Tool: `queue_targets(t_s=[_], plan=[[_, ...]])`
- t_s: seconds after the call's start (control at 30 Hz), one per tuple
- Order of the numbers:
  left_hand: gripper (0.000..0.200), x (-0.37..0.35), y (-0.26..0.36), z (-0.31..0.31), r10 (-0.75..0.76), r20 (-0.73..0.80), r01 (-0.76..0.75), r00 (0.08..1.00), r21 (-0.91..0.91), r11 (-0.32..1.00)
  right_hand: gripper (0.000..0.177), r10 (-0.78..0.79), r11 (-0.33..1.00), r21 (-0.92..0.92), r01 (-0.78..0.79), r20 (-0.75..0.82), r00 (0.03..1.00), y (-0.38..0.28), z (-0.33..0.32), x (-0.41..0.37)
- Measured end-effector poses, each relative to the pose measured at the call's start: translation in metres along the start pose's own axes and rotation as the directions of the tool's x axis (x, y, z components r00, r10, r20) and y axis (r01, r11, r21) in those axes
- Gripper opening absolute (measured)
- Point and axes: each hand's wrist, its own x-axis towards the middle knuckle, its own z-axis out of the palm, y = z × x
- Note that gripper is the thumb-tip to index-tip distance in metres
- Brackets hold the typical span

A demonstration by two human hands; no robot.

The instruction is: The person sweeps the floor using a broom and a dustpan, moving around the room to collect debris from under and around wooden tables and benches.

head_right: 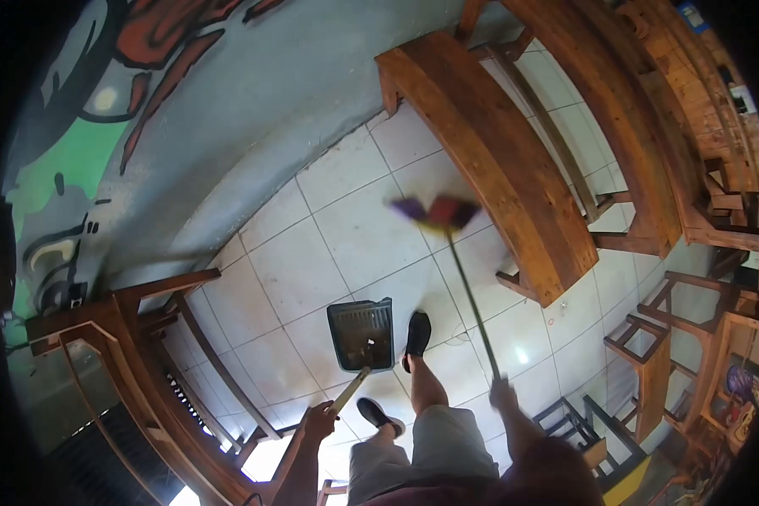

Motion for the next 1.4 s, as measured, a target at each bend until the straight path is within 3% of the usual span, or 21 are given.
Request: queue_targets(t_s=[0.07, 0.1, 0.13, 0.17, 0.3, 0.4, 0.5, 0.63, 0.7, 0.77, 0.8, 0.87, 0.9, 0.93, 0.97, 1.1, 1.23, 1.27, 1.3, 1.37, 1.4], plan=[[0.035, 0.013, 0.013, -0.019, -0.113, 0.096, 0.122, 0.989, -0.088, 0.989, 0.038, 0.045, 0.996, -0.069, -0.049, -0.058, 0.997, 0.023, 0.02, -0.079], [0.035, 0.01, 0.038, -0.042, -0.207, 0.172, 0.225, 0.963, -0.092, 0.97, 0.037, 0.145, 0.967, 0.213, -0.139, -0.015, 0.989, -0.032, -0.037, -0.137], [0.034, 0.018, 0.034, -0.049, -0.128, 0.136, 0.138, 0.982, -0.06, 0.989, 0.037, 0.031, 0.969, 0.246, -0.002, -0.117, 0.993, -0.038, -0.037, -0.155], [0.032, 0.028, 0.034, -0.055, -0.114, 0.117, 0.121, 0.987, -0.06, 0.991, 0.039, 0.165, 0.918, 0.386, -0.092, -0.159, 0.973, -0.046, -0.029, -0.159], [0.034, 0.053, 0.053, -0.091, -0.114, 0.117, 0.114, 0.987, 0.007, 0.994, 0.042, 0.199, 0.867, 0.498, -0.024, -0.301, 0.932, -0.106, -0.023, -0.1], [0.035, 0.089, 0.018, -0.108, 0.05, 0.132, -0.066, 0.99, 0.124, 0.99, 0.033, 0.283, 0.827, 0.563, -0.013, -0.395, 0.874, -0.168, -0.053, -0.006], [0.035, 0.091, 0.053, -0.166, -0.023, 0.2, -0.025, 0.98, 0.233, 0.972, 0.041, 0.215, 0.837, 0.547, -0.016, -0.301, 0.929, -0.204, -0.085, 0.09], [0.035, 0.101, 0.052, -0.231, -0.114, 0.255, 0.024, 0.96, 0.329, 0.944, 0.043, 0.367, 0.663, 0.724, -0.19, -0.094, 0.925, -0.245, -0.157, 0.046], [0.034, 0.114, 0.038, -0.248, -0.045, 0.295, -0.071, 0.954, 0.369, 0.927, 0.04, 0.312, 0.855, 0.487, -0.18, -0.204, 0.928, -0.201, -0.078, 0.068], [0.033, 0.119, 0.048, -0.254, -0.009, 0.309, -0.137, 0.951, 0.449, 0.883, 0.034, 0.194, 0.95, 0.268, -0.161, -0.099, 0.976, -0.168, 0.017, 0.032], [0.031, 0.121, 0.052, -0.256, 0.013, 0.307, -0.179, 0.952, 0.519, 0.836, 0.041, 0.139, 0.977, 0.195, -0.085, -0.281, 0.95, -0.152, 0.082, -0.008], [0.028, 0.131, 0.049, -0.252, 0.066, 0.33, -0.264, 0.942, 0.602, 0.753, 0.045, 0.27, 0.923, 0.287, -0.256, -0.012, 0.963, -0.132, 0.155, -0.106], [0.026, 0.134, 0.046, -0.248, 0.1, 0.338, -0.318, 0.936, 0.684, 0.657, 0.038, 0.255, 0.946, 0.224, -0.234, -0.07, 0.964, -0.123, 0.184, -0.155], [0.022, 0.129, 0.055, -0.244, 0.134, 0.311, -0.323, 0.941, 0.704, 0.633, 0.03, 0.367, 0.883, 0.309, -0.353, 0.011, 0.93, -0.128, 0.171, -0.199], [0.022, 0.133, 0.055, -0.239, 0.138, 0.304, -0.318, 0.943, 0.695, 0.645, 0.028, 0.332, 0.887, 0.327, -0.327, 0.042, 0.943, -0.151, 0.113, -0.241], [0.021, 0.124, 0.033, -0.233, 0.015, 0.22, -0.176, 0.975, 0.738, 0.651, 0.03, 0.373, 0.798, 0.5, -0.335, 0.026, 0.928, -0.158, 0.1, -0.259], [0.025, 0.107, 0.022, -0.231, -0.096, 0.196, -0.077, 0.976, 0.722, 0.688, 0.024, 0.187, 0.891, 0.451, -0.051, -0.264, 0.946, -0.192, 0.058, -0.19], [0.025, 0.102, 0.016, -0.231, -0.117, 0.198, -0.059, 0.973, 0.709, 0.703, 0.021, -0.083, 0.938, 0.249, 0.242, -0.515, 0.853, -0.194, 0.066, -0.149], [0.025, 0.097, 0.008, -0.231, -0.142, 0.2, -0.039, 0.969, 0.695, 0.718, 0.017, 0.0, 0.936, 0.328, 0.127, -0.361, 0.933, -0.218, 0.032, -0.12], [0.028, 0.091, -0.012, -0.231, -0.165, 0.2, -0.013, 0.966, 0.672, 0.74, 0.025, -0.274, 0.901, 0.188, 0.391, -0.45, 0.85, -0.264, -0.016, -0.048], [0.03, 0.088, -0.02, -0.232, -0.154, 0.208, -0.019, 0.966, 0.65, 0.76, 0.025, -0.227, 0.942, 0.167, 0.291, -0.321, 0.919, -0.295, -0.054, -0.019]])
